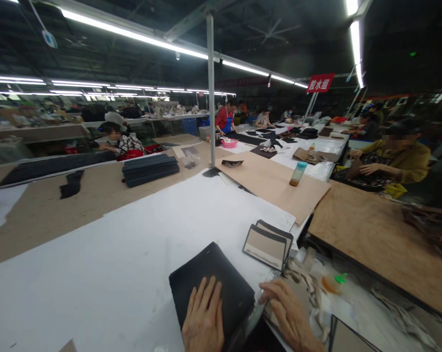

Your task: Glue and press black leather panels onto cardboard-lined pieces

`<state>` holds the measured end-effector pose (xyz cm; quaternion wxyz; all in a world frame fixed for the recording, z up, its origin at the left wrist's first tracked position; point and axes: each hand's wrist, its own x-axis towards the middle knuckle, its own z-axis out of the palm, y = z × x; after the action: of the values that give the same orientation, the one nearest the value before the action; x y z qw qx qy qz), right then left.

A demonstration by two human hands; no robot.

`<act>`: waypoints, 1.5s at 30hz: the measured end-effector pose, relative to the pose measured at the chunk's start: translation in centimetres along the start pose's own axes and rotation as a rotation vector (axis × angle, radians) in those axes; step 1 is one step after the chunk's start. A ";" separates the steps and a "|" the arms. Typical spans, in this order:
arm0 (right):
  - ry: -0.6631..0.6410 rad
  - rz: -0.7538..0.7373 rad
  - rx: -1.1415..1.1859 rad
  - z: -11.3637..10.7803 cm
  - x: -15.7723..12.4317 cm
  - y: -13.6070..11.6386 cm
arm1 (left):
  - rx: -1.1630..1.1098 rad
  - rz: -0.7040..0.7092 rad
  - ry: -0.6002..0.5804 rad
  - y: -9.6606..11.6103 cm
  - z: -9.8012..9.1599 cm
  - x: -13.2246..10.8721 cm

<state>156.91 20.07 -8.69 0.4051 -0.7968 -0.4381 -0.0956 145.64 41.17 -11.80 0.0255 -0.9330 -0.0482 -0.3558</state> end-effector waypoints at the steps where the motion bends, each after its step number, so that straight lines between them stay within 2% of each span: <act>1: 0.018 0.019 0.019 -0.1 0.3 -0.1 | 0.000 0.005 0.003 0.0 0.0 0.0; 3: 0.011 0.021 0.005 0.3 0.8 -0.5 | 0.003 0.013 0.012 0.0 0.1 0.0; 6: -0.077 -0.037 -0.097 1.0 0.9 -0.9 | 0.002 0.015 0.021 0.0 0.3 0.0; 8: -0.108 -0.072 -0.143 0.8 0.3 -0.8 | -0.006 0.017 0.020 0.0 0.4 0.0; 10: -0.082 -0.074 -0.130 0.1 -0.6 -0.4 | -0.012 0.014 0.016 0.0 0.4 0.0; 12: -0.010 -0.002 -0.085 -0.5 -1.1 0.3 | -0.017 0.010 0.016 -0.1 0.4 0.0; 14: 0.066 0.139 -0.037 -0.5 -1.1 0.7 | -0.019 0.011 0.016 -0.2 0.4 0.0; 16: 0.114 0.265 -0.011 0.3 -0.5 0.7 | -0.022 0.016 0.016 -0.2 0.4 -0.1; 18: 0.141 0.307 -0.024 1.7 0.4 0.4 | -0.025 0.015 0.016 -0.2 0.4 -0.2; 23: 0.185 0.220 -0.155 4.4 1.7 -0.6 | -0.040 0.022 0.028 -0.3 0.8 -0.3; 27: 0.163 0.103 -0.274 4.4 1.8 -1.4 | -0.036 0.032 0.033 -0.4 1.2 -0.5; 31: 0.147 0.064 -0.339 4.1 2.0 -2.1 | -0.020 0.044 0.004 -0.7 1.7 -0.9; 37: 0.141 0.080 -0.372 4.3 2.3 -2.6 | -0.031 0.050 0.009 -1.0 2.3 -1.5; 40: 0.154 0.117 -0.348 4.7 2.3 -2.3 | -0.089 -0.002 0.007 -0.6 2.3 -1.5; 43: 0.164 0.183 -0.252 4.8 2.3 -1.5 | -0.170 -0.102 -0.003 -0.1 2.1 -1.4; 45: 0.157 0.298 -0.149 4.6 2.5 -0.7 | -0.198 -0.127 -0.006 0.1 2.0 -1.3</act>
<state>156.93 25.16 -10.01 0.3874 -0.8708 -0.2741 -0.1288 146.02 41.12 -14.11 -0.0895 -0.9270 -0.0717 -0.3570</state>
